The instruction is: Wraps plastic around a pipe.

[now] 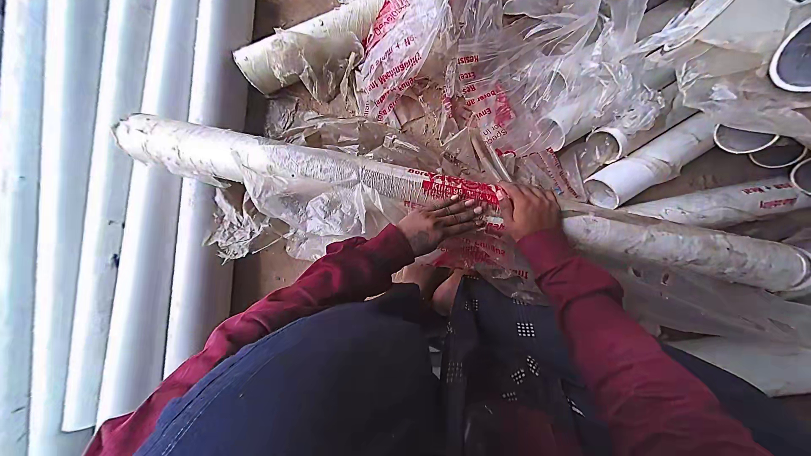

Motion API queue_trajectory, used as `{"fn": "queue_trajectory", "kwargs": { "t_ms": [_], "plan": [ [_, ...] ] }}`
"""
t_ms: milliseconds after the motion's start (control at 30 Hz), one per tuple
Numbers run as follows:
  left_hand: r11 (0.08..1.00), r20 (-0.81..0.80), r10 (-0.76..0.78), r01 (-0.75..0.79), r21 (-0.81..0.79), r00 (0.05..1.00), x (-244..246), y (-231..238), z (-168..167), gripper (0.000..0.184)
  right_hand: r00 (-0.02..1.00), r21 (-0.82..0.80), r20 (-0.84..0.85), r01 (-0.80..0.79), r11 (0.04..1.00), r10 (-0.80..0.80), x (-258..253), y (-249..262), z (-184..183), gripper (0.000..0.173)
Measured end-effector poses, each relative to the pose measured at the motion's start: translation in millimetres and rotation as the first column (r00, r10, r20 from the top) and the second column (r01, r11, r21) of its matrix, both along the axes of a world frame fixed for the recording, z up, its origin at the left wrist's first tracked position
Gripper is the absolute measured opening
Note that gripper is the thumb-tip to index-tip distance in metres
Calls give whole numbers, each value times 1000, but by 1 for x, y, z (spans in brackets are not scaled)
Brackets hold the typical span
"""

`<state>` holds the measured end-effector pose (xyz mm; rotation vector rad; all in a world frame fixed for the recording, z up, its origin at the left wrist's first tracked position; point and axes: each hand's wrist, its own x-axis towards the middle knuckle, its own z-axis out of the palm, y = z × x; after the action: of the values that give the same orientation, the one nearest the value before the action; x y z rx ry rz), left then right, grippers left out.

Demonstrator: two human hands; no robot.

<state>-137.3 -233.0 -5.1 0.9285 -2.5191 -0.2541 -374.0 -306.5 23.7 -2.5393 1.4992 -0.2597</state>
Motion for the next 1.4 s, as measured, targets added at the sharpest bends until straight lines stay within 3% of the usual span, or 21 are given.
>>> {"fn": "queue_trajectory", "kwargs": {
  "t_ms": [100,267,333,367,400,467,533,567,667,733,800,867,900,967,1067,1167,1233,1267,1300,1333,1400],
  "plan": [
    [995,-77,2,6,101,997,3,5,10,47,995,-58,-21,93,994,-94,7,-14,5,46],
    [958,-171,76,-24,285,982,7,24,16,38,967,40,-166,202,979,-193,25,-53,29,53],
    [859,-131,137,-53,509,982,6,30,39,30,975,-5,-145,171,985,-169,26,-63,26,52],
    [801,-93,89,-16,598,992,11,29,54,32,981,-46,-120,146,988,-150,25,-64,22,51],
    [807,-102,65,8,590,993,16,27,63,34,991,-124,-67,104,987,-113,23,-63,16,49],
    [942,-258,143,-52,333,956,20,17,70,29,997,-266,73,12,964,8,14,-56,6,43],
    [964,-306,258,-223,145,916,19,-9,84,23,976,-207,212,5,978,40,5,-37,1,42],
    [951,-249,294,-258,168,923,17,-23,84,27,964,-162,262,3,987,40,-2,-26,-4,47],
    [849,91,265,-277,449,960,-1,-47,64,58,938,-109,322,-94,990,125,-20,-6,-16,80],
    [823,216,264,-336,457,940,-16,-50,50,71,953,-51,273,-125,991,134,-23,2,-11,91],
    [840,219,312,-376,392,925,-24,-42,40,65,988,15,121,-98,995,95,-21,17,-3,97],
    [866,146,350,-379,326,925,-25,-38,30,56,1000,6,7,-17,1000,17,-13,35,-2,78],
    [840,178,310,-357,409,934,-21,-51,37,56,1000,-101,-6,15,995,-16,-11,41,-8,62],
    [803,208,276,-344,487,938,-18,-64,46,55,998,-183,-36,43,982,-50,-9,54,-8,52],
    [840,194,406,-448,305,893,-35,-41,57,46,983,49,-159,96,994,-87,-3,89,7,44],
    [814,276,419,-493,309,865,-41,-42,81,52,964,174,-261,107,979,-59,-2,101,15,42],
    [815,292,416,-495,301,861,-42,-41,82,62,953,514,-301,181,839,-21,2,90,43,49],
    [838,250,410,-470,277,877,-38,-45,67,68,971,669,-239,184,720,-27,0,80,60,58],
    [860,204,378,-424,283,903,-30,-54,51,71,992,717,-94,129,685,-88,-4,72,73,60],
    [860,181,309,-356,366,934,-19,-68,42,72,979,650,105,67,757,-177,-7,69,79,50],
    [839,88,254,-265,475,963,-6,-70,39,62,908,320,362,93,943,-213,-3,52,77,37]
  ]
}}
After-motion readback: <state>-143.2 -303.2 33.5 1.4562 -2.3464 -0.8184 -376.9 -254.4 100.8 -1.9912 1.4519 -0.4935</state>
